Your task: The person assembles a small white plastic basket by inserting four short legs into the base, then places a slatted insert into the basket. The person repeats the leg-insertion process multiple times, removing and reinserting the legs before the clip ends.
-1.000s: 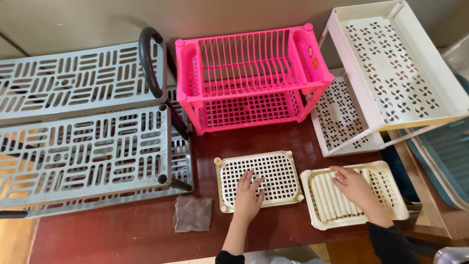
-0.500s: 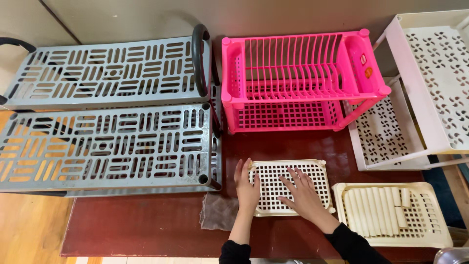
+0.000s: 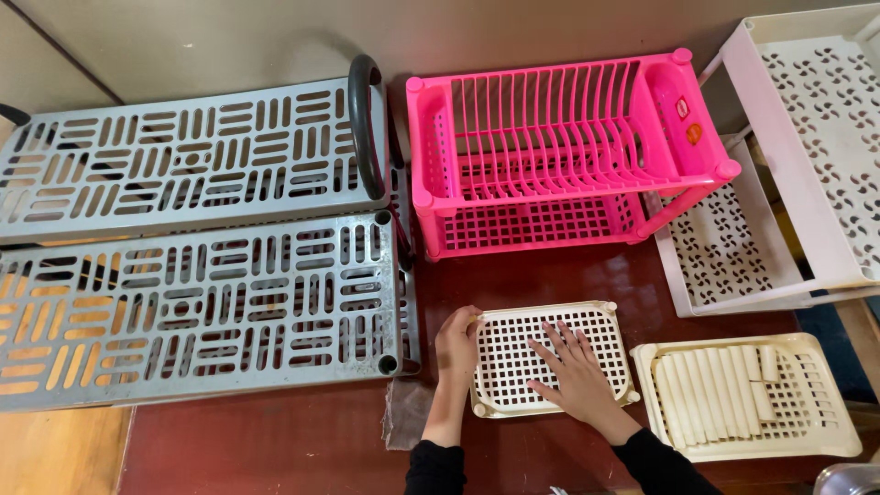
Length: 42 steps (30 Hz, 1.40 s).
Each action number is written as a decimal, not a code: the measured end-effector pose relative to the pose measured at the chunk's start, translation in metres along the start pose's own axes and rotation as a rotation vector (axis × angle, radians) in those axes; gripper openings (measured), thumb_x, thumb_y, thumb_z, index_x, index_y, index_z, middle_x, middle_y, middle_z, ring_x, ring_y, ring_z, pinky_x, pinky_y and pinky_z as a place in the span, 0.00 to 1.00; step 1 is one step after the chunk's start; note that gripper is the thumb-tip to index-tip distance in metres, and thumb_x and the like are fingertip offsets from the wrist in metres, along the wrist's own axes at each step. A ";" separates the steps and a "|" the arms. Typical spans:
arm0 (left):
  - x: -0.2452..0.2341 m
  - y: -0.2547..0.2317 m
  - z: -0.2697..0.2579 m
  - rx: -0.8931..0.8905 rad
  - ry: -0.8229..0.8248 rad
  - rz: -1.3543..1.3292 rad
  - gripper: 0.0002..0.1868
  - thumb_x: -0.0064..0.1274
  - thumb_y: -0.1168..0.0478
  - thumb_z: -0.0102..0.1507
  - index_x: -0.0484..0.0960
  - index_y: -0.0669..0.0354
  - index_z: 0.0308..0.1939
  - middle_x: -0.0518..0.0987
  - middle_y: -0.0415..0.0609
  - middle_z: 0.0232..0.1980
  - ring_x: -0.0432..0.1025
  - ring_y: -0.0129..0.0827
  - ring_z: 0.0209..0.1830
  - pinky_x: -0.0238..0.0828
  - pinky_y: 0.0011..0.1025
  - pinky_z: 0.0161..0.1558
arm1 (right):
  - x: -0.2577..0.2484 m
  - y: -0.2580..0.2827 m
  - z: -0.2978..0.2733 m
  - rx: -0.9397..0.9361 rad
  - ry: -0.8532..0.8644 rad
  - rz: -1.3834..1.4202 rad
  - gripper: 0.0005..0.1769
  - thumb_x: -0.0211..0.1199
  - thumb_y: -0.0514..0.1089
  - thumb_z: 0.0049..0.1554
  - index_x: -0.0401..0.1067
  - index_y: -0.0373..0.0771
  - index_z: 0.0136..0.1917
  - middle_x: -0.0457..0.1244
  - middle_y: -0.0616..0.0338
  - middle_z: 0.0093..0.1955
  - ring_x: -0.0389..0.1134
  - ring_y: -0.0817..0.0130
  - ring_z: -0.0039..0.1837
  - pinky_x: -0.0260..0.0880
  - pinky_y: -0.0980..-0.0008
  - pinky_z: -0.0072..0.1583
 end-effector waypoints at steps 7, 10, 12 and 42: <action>-0.008 -0.011 0.007 -0.139 0.019 0.050 0.16 0.65 0.61 0.59 0.74 0.61 0.43 0.81 0.51 0.42 0.78 0.41 0.40 0.76 0.36 0.41 | 0.001 0.000 0.001 0.007 0.002 -0.012 0.43 0.49 0.75 0.58 0.53 0.55 0.79 0.42 0.54 0.83 0.37 0.54 0.83 0.32 0.50 0.79; -0.007 -0.011 0.011 -0.051 -0.027 0.091 0.17 0.65 0.60 0.58 0.71 0.62 0.39 0.79 0.53 0.39 0.76 0.44 0.34 0.75 0.38 0.38 | 0.000 0.001 0.001 0.007 0.004 -0.015 0.44 0.49 0.76 0.57 0.53 0.55 0.79 0.42 0.54 0.83 0.37 0.54 0.83 0.33 0.50 0.78; -0.005 -0.009 0.013 -0.030 -0.043 0.116 0.18 0.66 0.60 0.59 0.70 0.62 0.38 0.78 0.53 0.38 0.75 0.45 0.34 0.73 0.39 0.36 | -0.001 0.001 0.002 0.010 0.008 -0.016 0.43 0.50 0.75 0.57 0.54 0.55 0.79 0.42 0.55 0.83 0.37 0.54 0.83 0.33 0.50 0.78; -0.004 -0.010 0.015 -0.118 0.081 0.167 0.20 0.62 0.59 0.63 0.73 0.58 0.55 0.82 0.51 0.50 0.81 0.40 0.43 0.79 0.34 0.44 | -0.001 0.001 0.002 0.021 0.014 -0.011 0.43 0.50 0.76 0.58 0.54 0.55 0.78 0.41 0.56 0.83 0.36 0.56 0.83 0.32 0.51 0.79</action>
Point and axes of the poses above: each hand's wrist, its own z-axis towards the middle knuckle, its own x-axis out of the palm, y = z × x, the point moved 7 cm from there along z, towards the middle knuckle
